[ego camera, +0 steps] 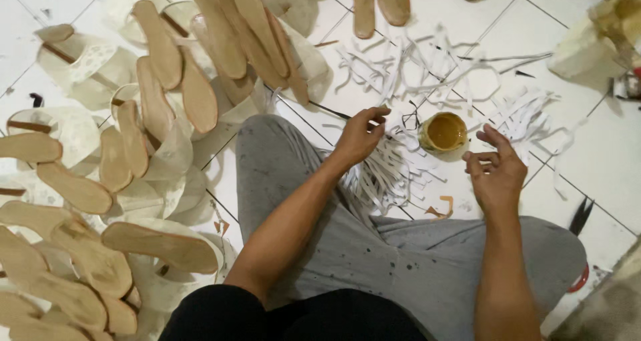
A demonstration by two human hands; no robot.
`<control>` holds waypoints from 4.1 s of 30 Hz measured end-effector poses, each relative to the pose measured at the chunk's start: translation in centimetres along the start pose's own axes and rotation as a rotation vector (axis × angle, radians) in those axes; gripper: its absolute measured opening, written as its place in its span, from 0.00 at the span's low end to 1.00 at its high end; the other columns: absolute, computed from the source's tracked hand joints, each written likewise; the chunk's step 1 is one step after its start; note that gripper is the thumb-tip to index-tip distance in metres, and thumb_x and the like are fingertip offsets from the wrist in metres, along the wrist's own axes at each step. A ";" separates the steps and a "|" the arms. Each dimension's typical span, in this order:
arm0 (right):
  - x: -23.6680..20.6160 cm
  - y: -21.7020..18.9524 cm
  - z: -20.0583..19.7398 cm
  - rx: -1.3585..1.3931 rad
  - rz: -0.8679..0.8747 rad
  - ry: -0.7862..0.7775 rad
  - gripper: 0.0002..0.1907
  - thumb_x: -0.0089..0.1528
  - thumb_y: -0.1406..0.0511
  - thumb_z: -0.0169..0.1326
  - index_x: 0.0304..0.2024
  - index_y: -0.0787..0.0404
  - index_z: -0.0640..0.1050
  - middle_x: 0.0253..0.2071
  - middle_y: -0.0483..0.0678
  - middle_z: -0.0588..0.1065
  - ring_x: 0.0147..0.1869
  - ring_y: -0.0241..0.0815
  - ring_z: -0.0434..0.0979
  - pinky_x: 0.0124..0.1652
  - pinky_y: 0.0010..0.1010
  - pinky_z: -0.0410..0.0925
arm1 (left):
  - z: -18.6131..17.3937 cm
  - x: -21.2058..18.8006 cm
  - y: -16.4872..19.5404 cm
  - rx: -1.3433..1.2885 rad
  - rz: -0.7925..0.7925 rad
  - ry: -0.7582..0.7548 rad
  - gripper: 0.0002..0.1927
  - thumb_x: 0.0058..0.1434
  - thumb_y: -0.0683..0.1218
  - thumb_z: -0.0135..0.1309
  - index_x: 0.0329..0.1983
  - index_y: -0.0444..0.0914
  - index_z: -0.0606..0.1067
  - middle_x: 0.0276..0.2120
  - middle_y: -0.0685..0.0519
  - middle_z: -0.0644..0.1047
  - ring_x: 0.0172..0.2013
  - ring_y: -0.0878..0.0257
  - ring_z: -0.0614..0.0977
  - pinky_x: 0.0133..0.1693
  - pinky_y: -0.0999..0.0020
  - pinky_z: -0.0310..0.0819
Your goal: The person sits on the floor among many sandal soles and white rubber straps. They dip the end of a strap into a cup of glue, spread glue along the strap, and press the glued strap onto a sandal sole, repeating this for more straps and soles.
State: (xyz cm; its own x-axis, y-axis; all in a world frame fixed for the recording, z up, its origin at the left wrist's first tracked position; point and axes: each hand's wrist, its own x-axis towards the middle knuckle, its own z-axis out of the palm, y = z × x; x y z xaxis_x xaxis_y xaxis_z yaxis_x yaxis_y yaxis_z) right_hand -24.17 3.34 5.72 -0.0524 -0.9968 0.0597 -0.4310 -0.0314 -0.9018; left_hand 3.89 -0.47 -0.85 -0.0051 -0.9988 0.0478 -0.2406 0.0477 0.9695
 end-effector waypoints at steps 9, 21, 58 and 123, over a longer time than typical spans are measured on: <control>0.8 6.5 -0.5 0.059 -0.184 0.189 0.28 0.74 0.77 0.53 0.74 0.73 0.60 0.52 0.58 0.77 0.51 0.41 0.80 0.53 0.28 0.75 | -9.8 -0.7 5.2 -0.033 0.159 0.494 0.19 0.67 0.38 0.51 0.61 0.40 0.75 0.50 0.48 0.77 0.47 0.60 0.83 0.47 0.67 0.79; 1.1 7.3 -0.4 0.085 -0.245 0.122 0.11 0.74 0.81 0.42 0.58 0.79 0.68 0.52 0.59 0.77 0.49 0.43 0.81 0.53 0.31 0.76 | -27.2 -21.6 6.3 0.409 0.018 1.037 0.30 0.65 0.36 0.52 0.72 0.36 0.63 0.60 0.45 0.67 0.60 0.53 0.74 0.60 0.59 0.72; 1.1 8.3 -0.2 0.213 -0.265 -0.045 0.24 0.76 0.83 0.40 0.74 0.77 0.58 0.53 0.60 0.73 0.50 0.45 0.80 0.54 0.31 0.77 | -25.3 -36.7 1.0 0.240 -0.047 1.203 0.28 0.70 0.33 0.44 0.73 0.33 0.57 0.63 0.45 0.67 0.63 0.58 0.72 0.59 0.67 0.72; 0.1 4.8 1.7 0.137 -0.170 -0.059 0.23 0.75 0.80 0.47 0.72 0.77 0.62 0.49 0.61 0.77 0.45 0.42 0.80 0.51 0.30 0.76 | -40.8 -21.1 1.9 -1.235 0.376 0.598 0.31 0.72 0.55 0.44 0.76 0.44 0.58 0.70 0.44 0.69 0.63 0.46 0.78 0.55 0.47 0.80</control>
State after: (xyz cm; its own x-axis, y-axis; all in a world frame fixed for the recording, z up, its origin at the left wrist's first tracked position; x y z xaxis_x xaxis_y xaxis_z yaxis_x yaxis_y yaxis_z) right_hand -24.74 2.94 0.67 0.0651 -0.9787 0.1945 -0.3026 -0.2051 -0.9308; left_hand 43.11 20.96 9.83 0.6015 -0.7871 0.1368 0.6724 0.5913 0.4453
